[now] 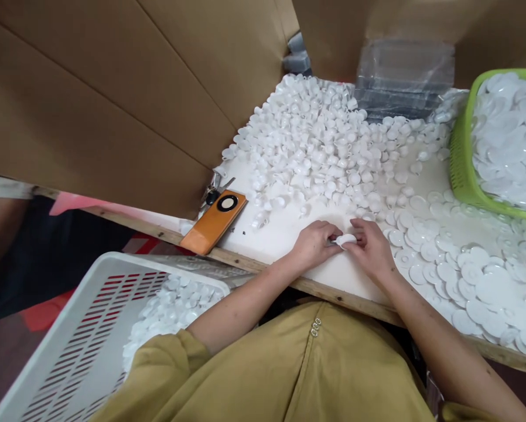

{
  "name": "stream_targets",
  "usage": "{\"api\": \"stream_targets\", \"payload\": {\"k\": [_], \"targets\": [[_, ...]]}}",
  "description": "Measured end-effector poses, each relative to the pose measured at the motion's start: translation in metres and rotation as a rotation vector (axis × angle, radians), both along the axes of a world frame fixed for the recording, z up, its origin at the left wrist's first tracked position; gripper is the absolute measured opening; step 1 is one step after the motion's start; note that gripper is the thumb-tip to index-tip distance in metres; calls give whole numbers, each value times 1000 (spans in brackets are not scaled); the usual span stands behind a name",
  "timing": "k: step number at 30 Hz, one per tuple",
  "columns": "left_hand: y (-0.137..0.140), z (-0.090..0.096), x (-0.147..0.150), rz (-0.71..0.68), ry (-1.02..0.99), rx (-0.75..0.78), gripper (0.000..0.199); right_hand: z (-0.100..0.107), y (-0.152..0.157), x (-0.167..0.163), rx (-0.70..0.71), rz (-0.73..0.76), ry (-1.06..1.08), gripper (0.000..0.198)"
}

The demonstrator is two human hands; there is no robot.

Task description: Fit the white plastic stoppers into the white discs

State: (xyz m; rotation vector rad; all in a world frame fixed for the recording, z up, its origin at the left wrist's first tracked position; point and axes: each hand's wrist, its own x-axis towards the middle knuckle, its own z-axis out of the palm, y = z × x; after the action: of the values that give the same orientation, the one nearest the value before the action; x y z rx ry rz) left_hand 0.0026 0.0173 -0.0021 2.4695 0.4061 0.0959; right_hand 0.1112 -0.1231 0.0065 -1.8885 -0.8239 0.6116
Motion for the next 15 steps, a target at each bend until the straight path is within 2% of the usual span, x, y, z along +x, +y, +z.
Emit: {"api": "stream_targets", "payload": {"k": [5, 8, 11, 15], "targets": [[2, 3, 0, -20, 34, -2, 24, 8, 4, 8, -131, 63, -92, 20], [3, 3, -1, -41, 41, 9, 24, 9, 9, 9, -219, 103, 41, 22], [4, 1, -1, -59, 20, 26, 23, 6, 13, 8, -259, 47, 130, 27], [5, 1, -2, -68, 9, 25, 23, 5, 18, 4, -282, 27, 68, 27]]}}
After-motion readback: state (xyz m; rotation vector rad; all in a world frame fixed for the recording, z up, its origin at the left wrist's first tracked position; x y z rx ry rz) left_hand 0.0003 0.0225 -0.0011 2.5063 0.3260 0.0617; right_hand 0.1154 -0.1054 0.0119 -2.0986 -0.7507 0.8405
